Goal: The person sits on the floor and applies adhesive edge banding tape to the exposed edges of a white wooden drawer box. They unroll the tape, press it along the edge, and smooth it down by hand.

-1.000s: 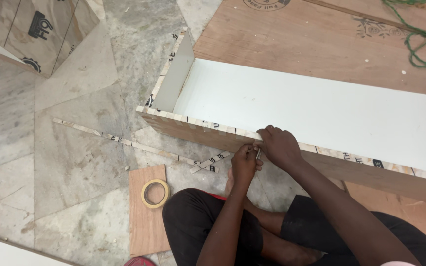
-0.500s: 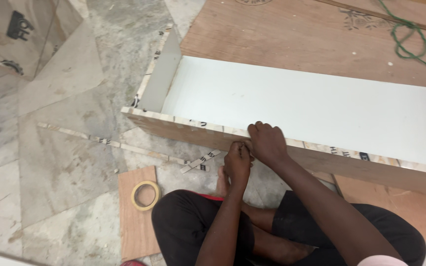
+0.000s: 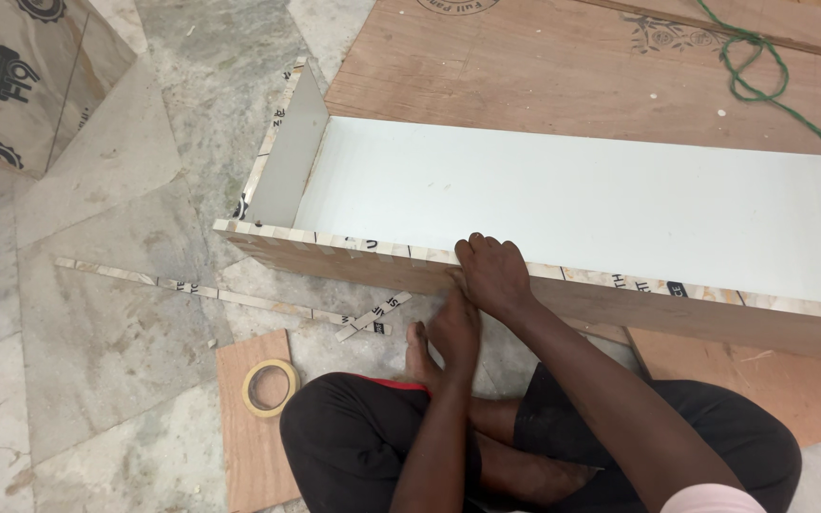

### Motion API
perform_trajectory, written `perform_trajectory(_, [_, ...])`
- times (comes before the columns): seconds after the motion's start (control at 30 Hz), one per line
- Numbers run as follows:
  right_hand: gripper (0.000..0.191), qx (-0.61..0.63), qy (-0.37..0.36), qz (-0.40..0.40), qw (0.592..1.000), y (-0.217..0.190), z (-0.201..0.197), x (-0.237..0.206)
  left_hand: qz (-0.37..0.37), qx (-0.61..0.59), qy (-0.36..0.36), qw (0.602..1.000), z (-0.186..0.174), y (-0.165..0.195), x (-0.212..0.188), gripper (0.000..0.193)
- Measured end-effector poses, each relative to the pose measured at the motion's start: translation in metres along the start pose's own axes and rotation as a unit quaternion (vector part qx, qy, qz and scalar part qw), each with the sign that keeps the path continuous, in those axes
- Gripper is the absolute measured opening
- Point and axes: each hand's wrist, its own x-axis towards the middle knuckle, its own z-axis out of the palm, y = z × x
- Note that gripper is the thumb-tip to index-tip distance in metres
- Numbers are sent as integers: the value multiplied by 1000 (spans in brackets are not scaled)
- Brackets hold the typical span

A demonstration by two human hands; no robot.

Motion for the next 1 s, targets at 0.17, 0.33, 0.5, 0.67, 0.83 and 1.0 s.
perform_trajectory(0.17, [38, -52, 32, -30, 998, 2, 2, -2, 71, -84, -93, 990, 4, 16, -59, 15])
perform_trajectory(0.33, [45, -60, -18, -8, 998, -4, -4, -5, -12, -153, -176, 972, -23, 13, -81, 19])
perform_trajectory(0.5, [44, -30, -147, 51, 987, -7, -23, 9, -59, -240, -189, 950, -66, -2, -93, 21])
perform_trajectory(0.67, [43, 101, -192, 69, 974, -1, -31, 23, -154, -284, -229, 918, -83, -15, -98, 29])
perform_trajectory(0.83, [35, -33, -224, 63, 972, -4, -40, 13, -167, -395, -220, 876, -75, -18, -92, 35])
perform_trajectory(1.0, [25, 50, 92, 31, 994, 6, -61, -54, -215, -496, -195, 819, -75, -25, -73, 38])
